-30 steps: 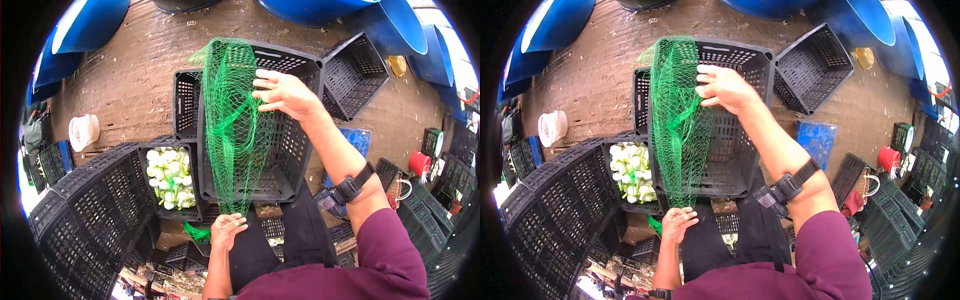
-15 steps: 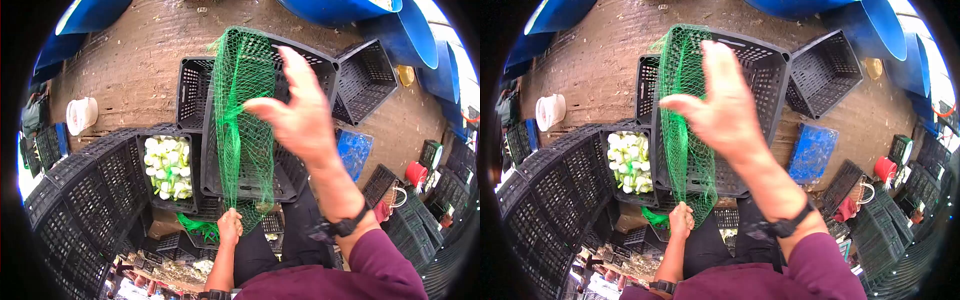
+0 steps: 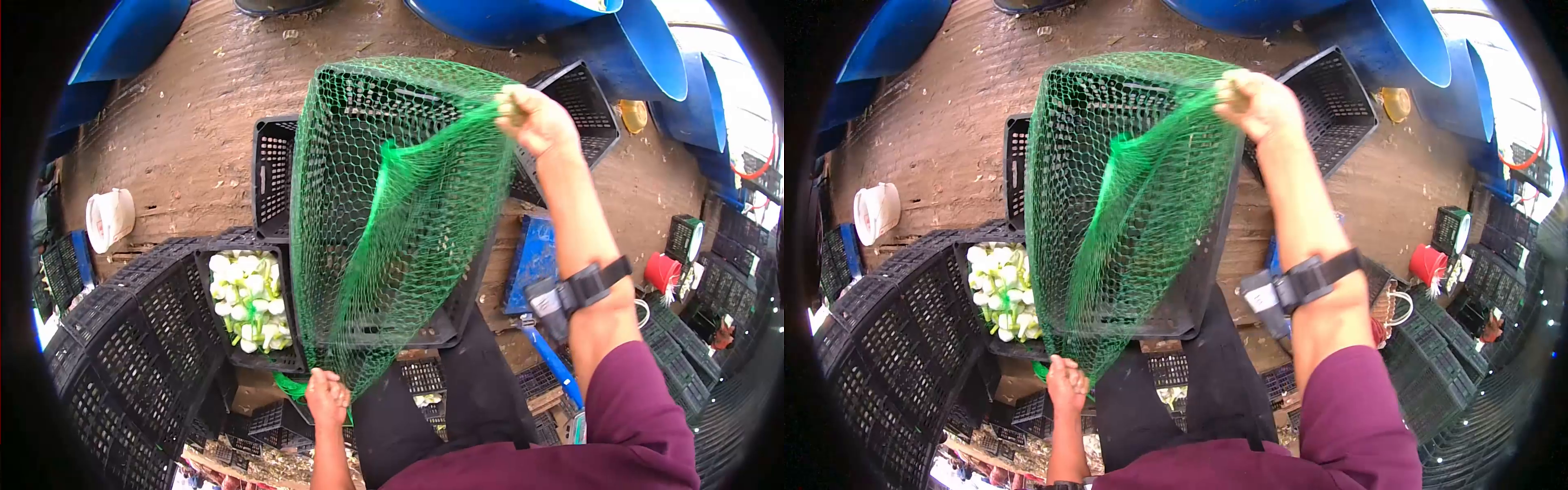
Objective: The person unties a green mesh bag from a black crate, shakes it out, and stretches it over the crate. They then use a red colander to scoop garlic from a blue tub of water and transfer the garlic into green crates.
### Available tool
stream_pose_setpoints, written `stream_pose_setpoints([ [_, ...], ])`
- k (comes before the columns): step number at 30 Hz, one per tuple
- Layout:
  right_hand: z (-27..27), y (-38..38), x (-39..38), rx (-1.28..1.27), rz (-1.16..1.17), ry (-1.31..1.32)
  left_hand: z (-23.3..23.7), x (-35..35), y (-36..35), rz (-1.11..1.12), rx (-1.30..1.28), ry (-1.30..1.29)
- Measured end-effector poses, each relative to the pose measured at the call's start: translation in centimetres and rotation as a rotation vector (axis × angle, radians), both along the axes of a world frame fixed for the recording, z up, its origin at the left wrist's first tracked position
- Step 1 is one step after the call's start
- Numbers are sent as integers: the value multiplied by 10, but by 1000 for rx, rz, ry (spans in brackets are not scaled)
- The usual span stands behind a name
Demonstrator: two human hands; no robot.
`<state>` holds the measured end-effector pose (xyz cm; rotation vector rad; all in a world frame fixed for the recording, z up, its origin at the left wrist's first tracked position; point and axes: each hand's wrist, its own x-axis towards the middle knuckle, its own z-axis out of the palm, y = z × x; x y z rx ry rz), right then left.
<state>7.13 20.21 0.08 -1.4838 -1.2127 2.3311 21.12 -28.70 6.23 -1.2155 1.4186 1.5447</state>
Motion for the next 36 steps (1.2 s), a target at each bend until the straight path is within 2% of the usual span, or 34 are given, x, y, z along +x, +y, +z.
stream_pose_setpoints([
  [1,-3,25,-4,-39,33,-68,0,-2,0,17,31,18],
  [2,-12,41,-2,122,-52,-226,1,-4,2,34,60,36],
  [4,-25,63,2,334,164,-336,4,-7,10,63,50,31],
  [5,-36,70,2,331,166,-334,3,-5,9,78,70,38],
  [7,-63,80,4,606,348,-631,0,-8,16,88,86,48],
  [8,-79,84,10,846,584,-767,2,-9,19,98,78,67],
  [10,-137,96,47,1142,872,-774,-1,-14,22,102,61,80],
  [11,-172,91,78,1127,877,-780,-2,-19,22,105,-1,98],
  [13,-233,63,155,647,568,-517,-6,-27,16,104,-77,136],
  [14,-239,48,181,410,407,-383,-10,-33,9,79,-135,130],
  [16,-161,-17,177,87,-44,-278,-17,-44,1,5,-244,187],
  [17,-125,-39,172,150,-85,-249,-21,-52,-4,44,-296,166],
  [18,-120,-53,178,58,-285,-158,-24,-59,-6,52,-345,153],
  [20,-88,-70,182,231,-195,-427,-36,-66,-26,14,-306,135],
  [22,-39,-95,171,902,29,-372,-49,-67,-33,-94,-266,123],
  [24,29,-119,139,1388,528,-151,-54,-74,-24,-125,-205,115],
  [26,64,-157,121,1282,1080,150,-63,-80,-21,-91,-147,110],
  [28,47,-203,142,1177,1272,215,-65,-82,-23,-44,-82,118],
  [30,23,-228,183,1036,1495,84,-68,-86,-27,-89,-16,115],
  [32,41,-245,205,800,1837,-114,-70,-95,-29,-116,19,96],
  [34,76,-259,236,688,1667,-143,-75,-99,-25,-106,6,121],
  [35,84,-266,254,679,1671,-154,-77,-105,-20,-88,-3,125],
  [36,87,-274,274,802,1516,-134,-91,-108,-38,-124,237,148],
])
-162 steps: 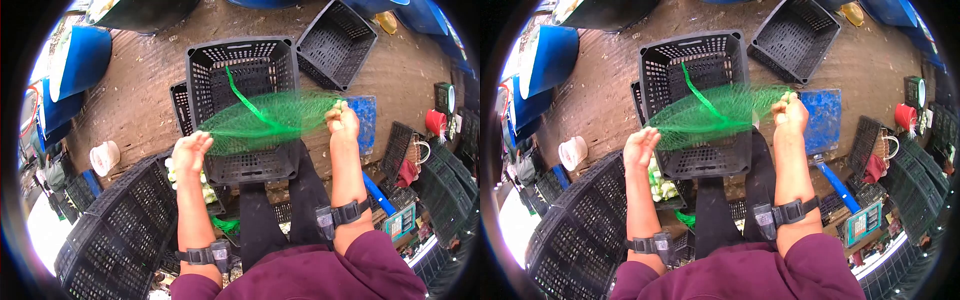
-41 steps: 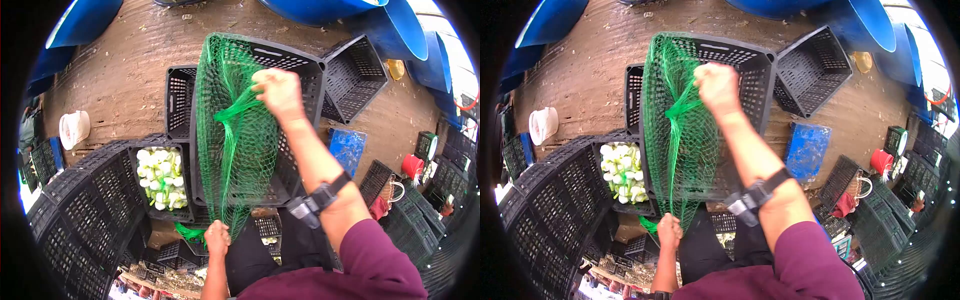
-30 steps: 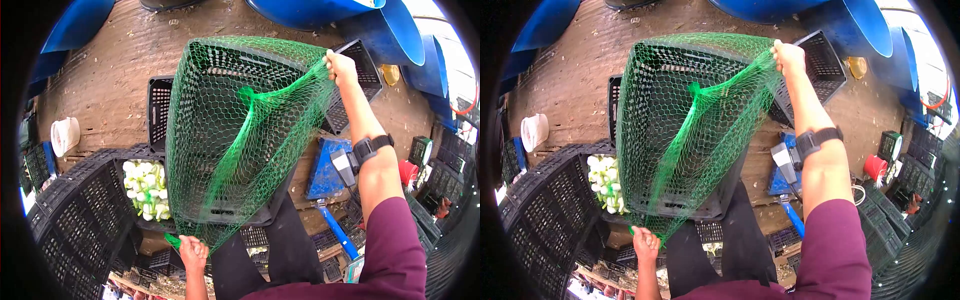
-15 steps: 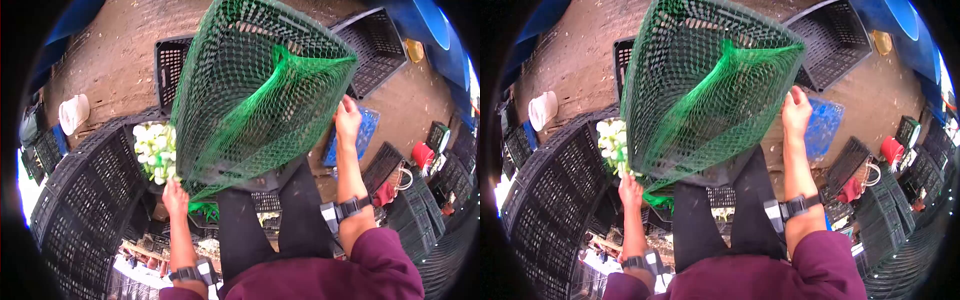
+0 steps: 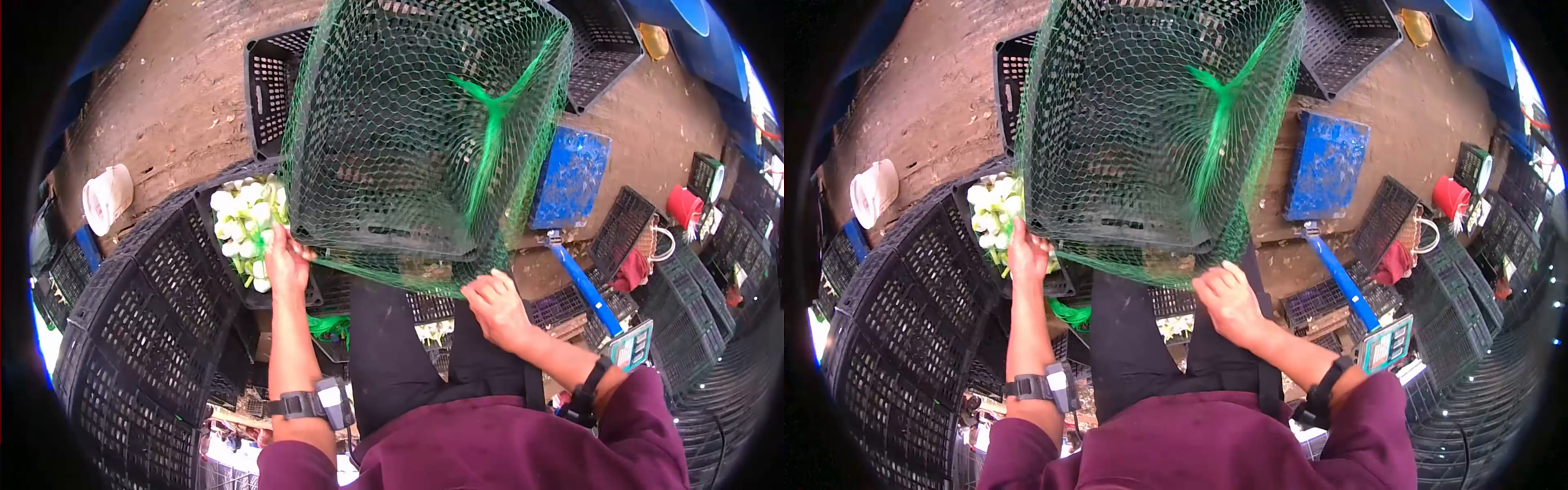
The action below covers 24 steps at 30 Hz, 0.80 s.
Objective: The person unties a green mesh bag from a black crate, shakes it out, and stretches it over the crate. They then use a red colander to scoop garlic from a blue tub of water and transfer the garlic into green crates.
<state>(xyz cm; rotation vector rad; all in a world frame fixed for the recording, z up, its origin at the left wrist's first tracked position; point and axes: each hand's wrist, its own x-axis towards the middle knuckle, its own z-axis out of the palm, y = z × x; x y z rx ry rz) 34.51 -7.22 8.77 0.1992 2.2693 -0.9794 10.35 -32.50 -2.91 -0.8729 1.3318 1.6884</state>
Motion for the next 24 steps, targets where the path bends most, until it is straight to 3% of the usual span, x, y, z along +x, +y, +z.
stream_pose_setpoints([
  [1,-4,-6,13,47,-108,136,-1,-3,13,50,-44,28],
  [6,-74,-14,30,72,-60,82,-32,-9,5,66,-7,-46],
  [9,-102,-11,27,36,-212,135,-28,-9,10,97,57,-55],
  [11,-114,-5,48,-192,-540,103,-35,-6,3,74,91,-66],
  [12,-109,5,49,-370,-803,-105,-37,-9,0,51,132,-59],
  [13,-106,20,50,-551,-1249,-547,-34,-6,1,97,89,-102],
  [14,-95,27,42,-874,-1800,-311,-40,-2,-3,82,75,-71],
  [16,-93,48,42,-730,-1837,-136,-55,5,-5,132,145,-163],
  [18,-95,66,10,-635,-1830,-58,-42,11,11,200,75,-99],
  [20,-113,76,-21,-619,-1632,-82,-52,14,5,160,186,-160],
  [21,-115,69,-50,-578,-1607,59,-55,17,4,180,196,-209],
  [23,-151,61,-50,-290,-1718,33,-63,26,3,208,205,-278],
  [24,-121,62,-73,-346,-1734,-12,-66,30,6,215,208,-295],
])
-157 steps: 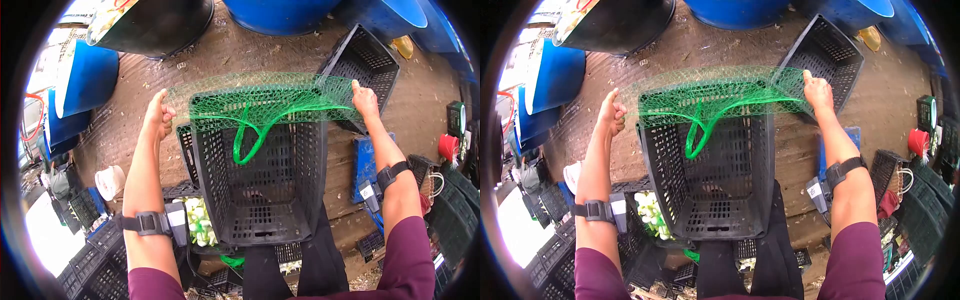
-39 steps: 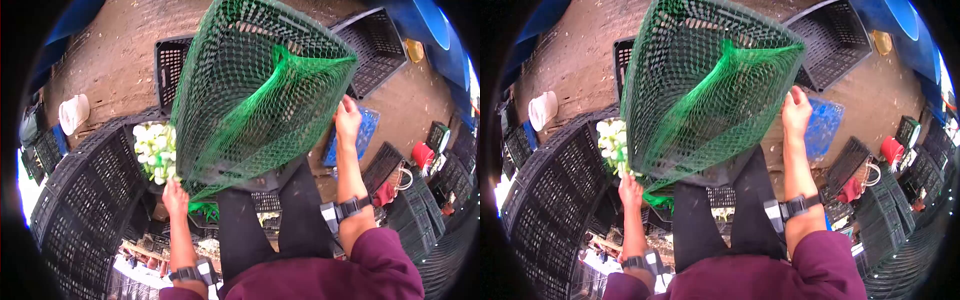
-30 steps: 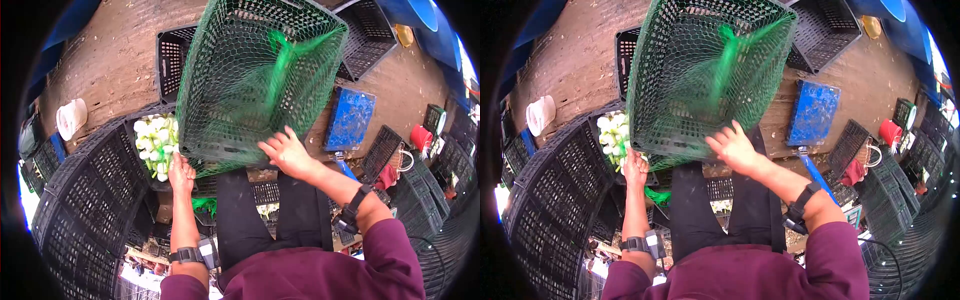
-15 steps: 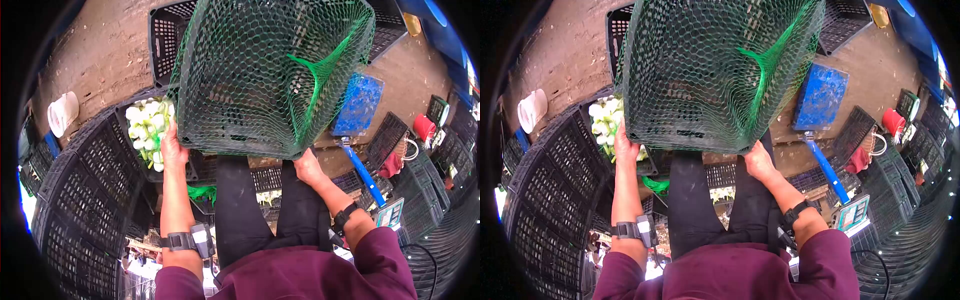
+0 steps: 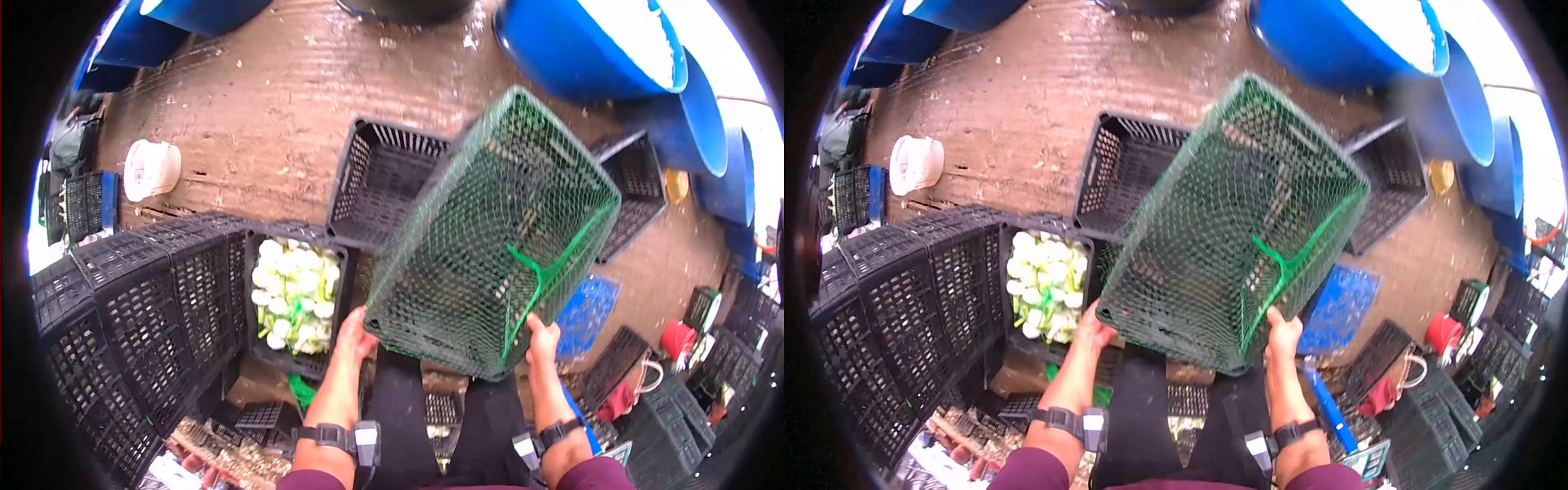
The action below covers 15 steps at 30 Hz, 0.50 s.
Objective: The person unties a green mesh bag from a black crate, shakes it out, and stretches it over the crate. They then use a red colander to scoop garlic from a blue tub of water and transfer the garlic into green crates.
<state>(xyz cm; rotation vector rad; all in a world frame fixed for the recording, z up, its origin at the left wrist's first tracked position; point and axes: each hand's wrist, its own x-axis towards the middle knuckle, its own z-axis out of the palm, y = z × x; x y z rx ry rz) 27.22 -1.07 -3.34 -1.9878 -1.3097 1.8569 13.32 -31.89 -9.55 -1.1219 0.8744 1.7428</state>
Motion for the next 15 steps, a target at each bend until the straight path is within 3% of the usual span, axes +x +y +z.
stream_pose_setpoints([
  [2,18,0,-11,24,-8,54,25,-8,23,-159,-268,-84],
  [3,27,6,-21,85,83,68,21,-3,17,-133,-254,-72],
  [5,62,14,-49,119,167,82,13,13,1,-44,64,22],
  [6,74,19,-67,92,198,61,18,11,0,-26,79,29],
  [8,90,20,-112,12,227,141,36,3,-2,-178,-146,-55],
  [11,82,15,-188,-7,253,104,50,-1,-29,-121,-215,-64],
  [15,65,-13,-319,-40,85,268,53,12,-87,-13,-327,-35],
])
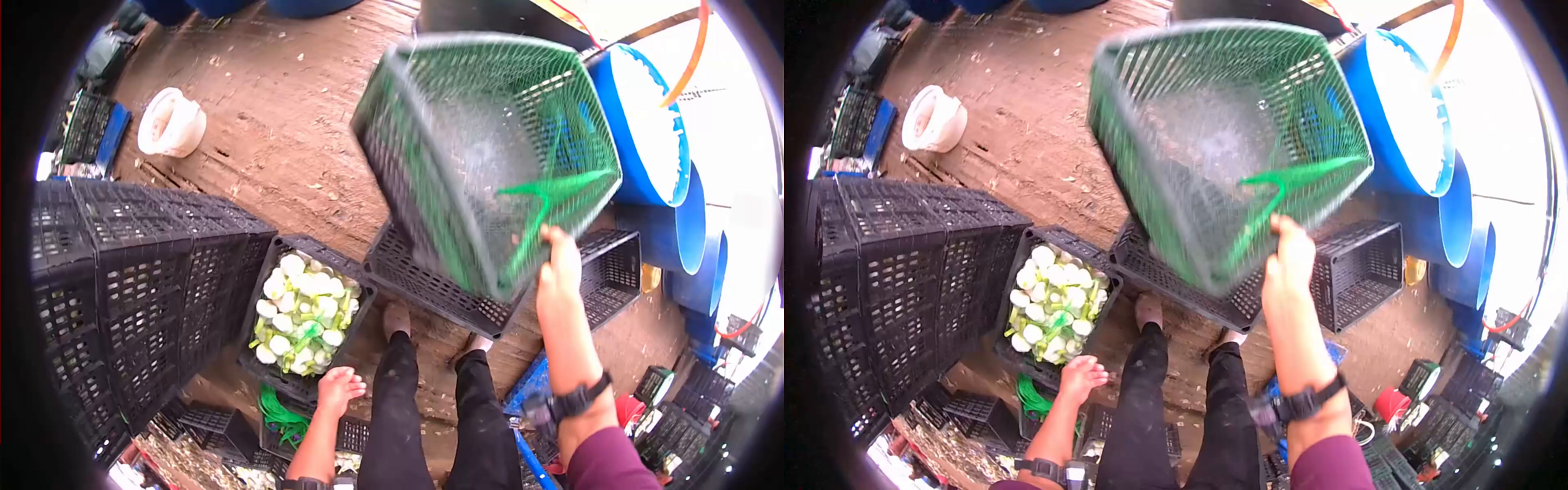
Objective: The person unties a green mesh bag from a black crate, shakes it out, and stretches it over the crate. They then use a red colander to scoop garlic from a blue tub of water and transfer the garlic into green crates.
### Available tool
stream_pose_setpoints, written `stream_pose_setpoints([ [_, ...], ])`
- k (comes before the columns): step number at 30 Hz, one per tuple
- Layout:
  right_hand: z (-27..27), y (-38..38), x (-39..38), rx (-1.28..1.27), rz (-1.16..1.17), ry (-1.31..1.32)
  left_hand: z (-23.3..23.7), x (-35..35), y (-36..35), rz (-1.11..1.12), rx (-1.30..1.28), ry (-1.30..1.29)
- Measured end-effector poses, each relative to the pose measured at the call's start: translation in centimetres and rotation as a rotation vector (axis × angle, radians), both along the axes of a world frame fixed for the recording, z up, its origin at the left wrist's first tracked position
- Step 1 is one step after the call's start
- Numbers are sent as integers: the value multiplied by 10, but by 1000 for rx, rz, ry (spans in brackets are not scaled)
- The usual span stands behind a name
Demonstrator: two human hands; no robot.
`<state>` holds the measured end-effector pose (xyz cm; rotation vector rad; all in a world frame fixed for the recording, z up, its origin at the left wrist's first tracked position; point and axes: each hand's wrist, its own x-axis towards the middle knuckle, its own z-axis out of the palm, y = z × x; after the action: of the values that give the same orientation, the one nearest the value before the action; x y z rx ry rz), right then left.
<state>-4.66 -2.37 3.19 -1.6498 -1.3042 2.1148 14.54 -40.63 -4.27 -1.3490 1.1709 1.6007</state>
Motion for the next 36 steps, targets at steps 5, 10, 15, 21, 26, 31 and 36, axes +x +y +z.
stream_pose_setpoints([
  [5,-25,-57,-143,-46,-79,17,-3,48,-60,111,-148,-65],
  [10,-95,-99,-173,-75,186,19,5,105,-70,156,-223,-215],
  [15,-107,-96,-87,-212,723,63,28,164,-51,297,-208,-226],
  [21,-109,-54,73,-210,1008,-209,46,252,-9,416,-279,-327],
  [26,-91,-35,194,-188,1203,-402,52,322,33,453,-323,-413],
  [31,-77,-22,255,-154,1217,-556,24,346,5,549,-517,-348],
  [36,-80,-62,284,-201,1240,-611,-35,336,-95,651,-741,-213],
])
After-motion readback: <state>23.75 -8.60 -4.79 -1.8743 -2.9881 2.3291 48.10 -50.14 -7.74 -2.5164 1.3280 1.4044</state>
